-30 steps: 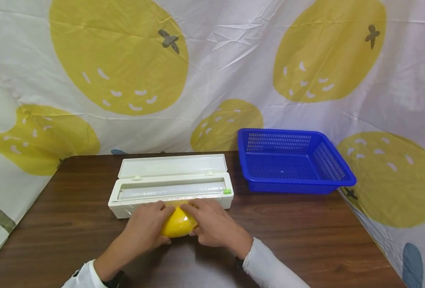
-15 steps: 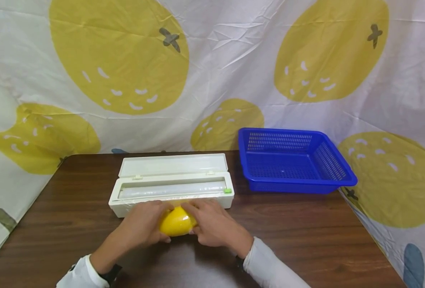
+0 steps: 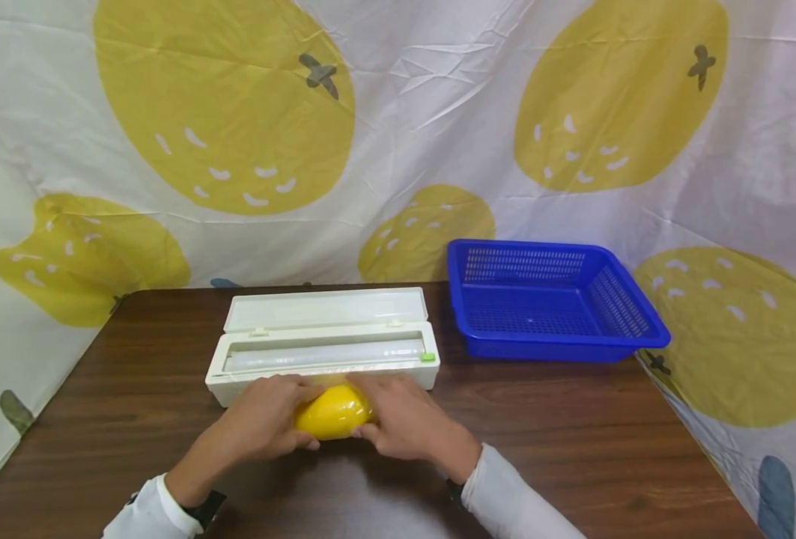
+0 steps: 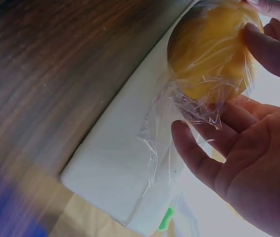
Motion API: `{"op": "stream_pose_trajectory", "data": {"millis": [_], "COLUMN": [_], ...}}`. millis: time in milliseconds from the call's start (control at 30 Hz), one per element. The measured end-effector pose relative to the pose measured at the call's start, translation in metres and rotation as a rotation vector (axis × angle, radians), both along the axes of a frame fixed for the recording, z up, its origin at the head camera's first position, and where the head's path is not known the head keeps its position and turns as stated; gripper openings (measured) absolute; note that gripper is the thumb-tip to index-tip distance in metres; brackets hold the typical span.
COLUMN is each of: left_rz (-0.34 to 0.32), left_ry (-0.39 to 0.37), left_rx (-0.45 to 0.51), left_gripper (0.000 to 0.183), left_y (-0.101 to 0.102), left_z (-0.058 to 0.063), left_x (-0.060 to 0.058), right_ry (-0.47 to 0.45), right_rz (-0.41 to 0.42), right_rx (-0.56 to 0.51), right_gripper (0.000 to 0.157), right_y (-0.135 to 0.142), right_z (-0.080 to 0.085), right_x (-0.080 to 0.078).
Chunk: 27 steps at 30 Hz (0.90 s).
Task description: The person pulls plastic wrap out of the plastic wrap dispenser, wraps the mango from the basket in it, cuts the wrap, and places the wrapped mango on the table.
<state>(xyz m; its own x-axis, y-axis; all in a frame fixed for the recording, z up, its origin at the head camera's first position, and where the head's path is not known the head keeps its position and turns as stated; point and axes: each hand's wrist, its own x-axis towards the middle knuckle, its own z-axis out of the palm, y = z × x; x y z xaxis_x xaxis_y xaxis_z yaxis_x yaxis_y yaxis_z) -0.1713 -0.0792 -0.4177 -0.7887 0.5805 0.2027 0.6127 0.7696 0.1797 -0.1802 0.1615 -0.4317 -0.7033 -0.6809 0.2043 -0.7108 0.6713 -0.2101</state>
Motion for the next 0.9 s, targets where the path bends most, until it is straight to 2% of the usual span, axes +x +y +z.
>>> {"op": "stream_pose_trajectory", "data": {"millis": [100, 300, 367, 667, 900], "left_rz": [-0.011, -0.035, -0.045, -0.051, -0.067], "left_ry": [-0.02, -0.054, -0.066, -0.156, -0.196], "left_rx": [0.009, 0.031, 0.042, 0.05, 0.083], "left_gripper": [0.055, 0.059, 0.058, 0.053, 0.051], "left_y": [-0.001, -0.003, -0.004, -0.009, -0.01], "left_z": [0.0, 0.001, 0.001, 0.002, 0.002], "left_x": [0.0, -0.001, -0.002, -0.005, -0.005], "right_ry": [0.01, 0.188, 0.217, 0.249, 0.263], "right_rz": [-0.019, -0.036, -0.043, -0.006, -0.018], "right_rx": [0.006, 0.051, 0.05, 0.043, -0.033], "right_gripper": [0.071, 0.065, 0.065, 0.068, 0.061], "right_y": [0.001, -0.002, -0.003, -0.006, -0.008], "right_z": [0.002, 0.007, 0.008, 0.005, 0.0], "right_x": [0.002, 0.01, 0.012, 0.012, 0.008]}}
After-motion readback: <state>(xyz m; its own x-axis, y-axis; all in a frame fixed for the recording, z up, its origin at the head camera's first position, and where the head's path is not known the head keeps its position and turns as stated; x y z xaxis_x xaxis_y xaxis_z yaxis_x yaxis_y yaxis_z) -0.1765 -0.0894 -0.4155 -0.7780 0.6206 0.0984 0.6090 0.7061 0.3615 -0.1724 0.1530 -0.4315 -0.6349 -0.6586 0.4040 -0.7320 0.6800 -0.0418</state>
